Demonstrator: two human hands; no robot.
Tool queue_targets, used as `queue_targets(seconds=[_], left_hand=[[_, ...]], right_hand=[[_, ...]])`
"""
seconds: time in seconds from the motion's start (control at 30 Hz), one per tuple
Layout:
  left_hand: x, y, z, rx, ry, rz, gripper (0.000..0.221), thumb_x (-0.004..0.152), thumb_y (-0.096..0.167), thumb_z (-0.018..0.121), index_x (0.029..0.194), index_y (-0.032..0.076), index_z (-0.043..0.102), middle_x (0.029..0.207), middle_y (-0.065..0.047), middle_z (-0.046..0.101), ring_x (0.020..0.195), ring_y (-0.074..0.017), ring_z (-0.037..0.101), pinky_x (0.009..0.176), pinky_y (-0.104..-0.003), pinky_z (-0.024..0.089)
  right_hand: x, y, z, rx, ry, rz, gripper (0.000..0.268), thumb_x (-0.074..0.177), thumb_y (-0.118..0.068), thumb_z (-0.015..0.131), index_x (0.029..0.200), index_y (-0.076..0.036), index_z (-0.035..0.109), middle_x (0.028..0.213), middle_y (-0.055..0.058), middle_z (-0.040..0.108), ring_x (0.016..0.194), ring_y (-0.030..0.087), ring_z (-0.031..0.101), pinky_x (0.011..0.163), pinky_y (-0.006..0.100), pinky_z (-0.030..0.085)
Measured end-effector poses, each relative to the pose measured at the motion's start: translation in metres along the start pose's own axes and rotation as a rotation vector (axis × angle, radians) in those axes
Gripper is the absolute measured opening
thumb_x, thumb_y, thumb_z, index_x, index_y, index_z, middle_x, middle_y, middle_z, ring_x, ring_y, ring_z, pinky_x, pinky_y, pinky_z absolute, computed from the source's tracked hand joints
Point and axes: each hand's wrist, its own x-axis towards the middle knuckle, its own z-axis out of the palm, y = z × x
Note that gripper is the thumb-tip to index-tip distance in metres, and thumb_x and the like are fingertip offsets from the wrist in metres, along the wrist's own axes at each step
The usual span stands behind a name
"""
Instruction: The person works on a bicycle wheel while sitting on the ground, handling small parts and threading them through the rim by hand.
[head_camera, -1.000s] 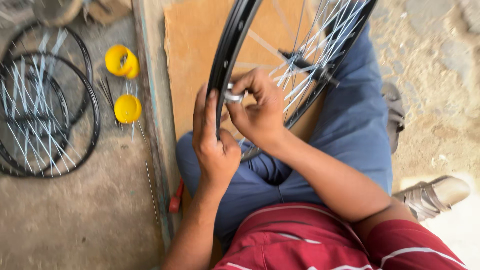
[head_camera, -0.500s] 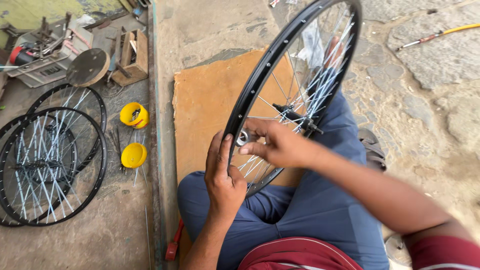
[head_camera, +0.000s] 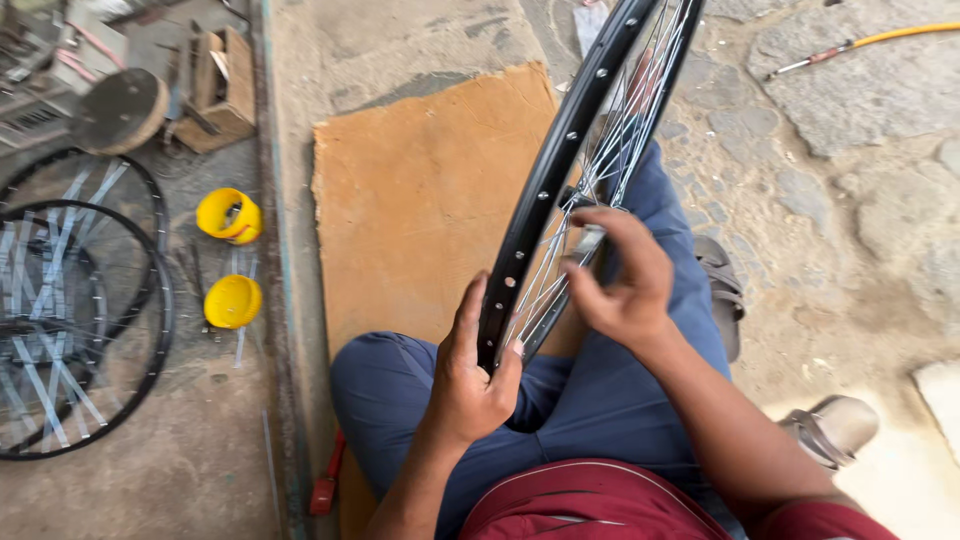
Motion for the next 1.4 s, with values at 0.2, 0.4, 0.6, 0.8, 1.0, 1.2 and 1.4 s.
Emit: queue_targets(seconds=[0.2,0.4,0.6,0.8,1.0,1.2,1.4], left_hand=[[0.001,0.007,0.006,-0.09,-0.156,-0.033,0.06,0.095,-0.003,0.062,0.152,0.003,0.044,0.123,-0.015,0.069,0.101,-0.0221,0.072,0.09,-0.03,0.057],[0.005,0.017,0.022,-0.173,-0.144,-0.098,0.061,0.092,-0.003,0.057,0.151,0.003,0.044,0.111,-0.014,0.07,0.094,-0.0203,0.073,0.084,-0.03,0.06],[-0.003,0.009,0.011,-0.032,-0.136,-0.243,0.056,0.095,-0.003,0.058,0.15,0.004,0.05,0.091,-0.017,0.069,0.073,-0.0232,0.065,0.071,-0.031,0.056],[-0.012,-0.003,0.011,-0.07,0.031,0.017,0.047,0.095,-0.006,0.057,0.141,0.0,0.053,0.113,-0.015,0.072,0.095,-0.0192,0.074,0.084,-0.03,0.059],[-0.001,-0.023,-0.003,-0.121,0.136,-0.046,0.043,0.096,-0.005,0.056,0.139,-0.001,0.056,0.118,-0.013,0.073,0.103,-0.0187,0.073,0.09,-0.031,0.058],[0.038,-0.06,-0.044,-0.099,0.268,-0.132,0.037,0.096,-0.006,0.055,0.132,-0.002,0.058,0.122,-0.011,0.071,0.104,-0.0167,0.07,0.091,-0.031,0.059],[0.053,-0.132,-0.105,-0.314,0.416,-0.231,0.058,0.087,-0.011,0.053,0.144,0.001,0.047,0.129,-0.016,0.064,0.104,-0.0211,0.067,0.082,-0.037,0.065]], right_hand=[[-0.074,0.037,-0.013,0.699,0.133,1.047,0.043,0.082,-0.019,0.075,0.12,-0.005,0.06,0.096,0.005,0.063,0.072,0.011,0.053,0.06,0.025,0.043],[-0.122,0.081,0.027,0.714,-0.412,1.283,0.038,0.102,-0.03,0.071,0.114,0.005,0.06,0.071,0.002,0.056,0.054,0.011,0.047,0.043,0.024,0.034],[-0.136,0.097,0.045,0.274,-0.398,0.767,0.038,0.108,-0.032,0.067,0.114,0.005,0.072,0.09,0.004,0.078,0.077,0.006,0.068,0.063,0.023,0.056],[-0.141,0.065,0.05,0.351,-0.412,1.274,0.033,0.095,-0.03,0.068,0.112,-0.001,0.07,0.068,0.004,0.062,0.047,0.011,0.048,0.042,0.027,0.04],[-0.126,0.074,0.064,0.427,-0.423,1.15,0.027,0.097,-0.027,0.07,0.106,-0.002,0.074,0.064,-0.003,0.053,0.051,0.005,0.04,0.044,0.025,0.031],[-0.084,0.08,0.097,0.181,-0.508,1.026,0.044,0.1,-0.039,0.071,0.091,0.004,0.076,0.074,0.005,0.075,0.059,0.005,0.058,0.053,0.024,0.048],[-0.063,0.14,0.092,-0.235,-0.681,0.804,0.056,0.089,-0.052,0.077,0.104,0.002,0.076,0.084,0.013,0.075,0.071,0.021,0.069,0.066,0.034,0.055]])
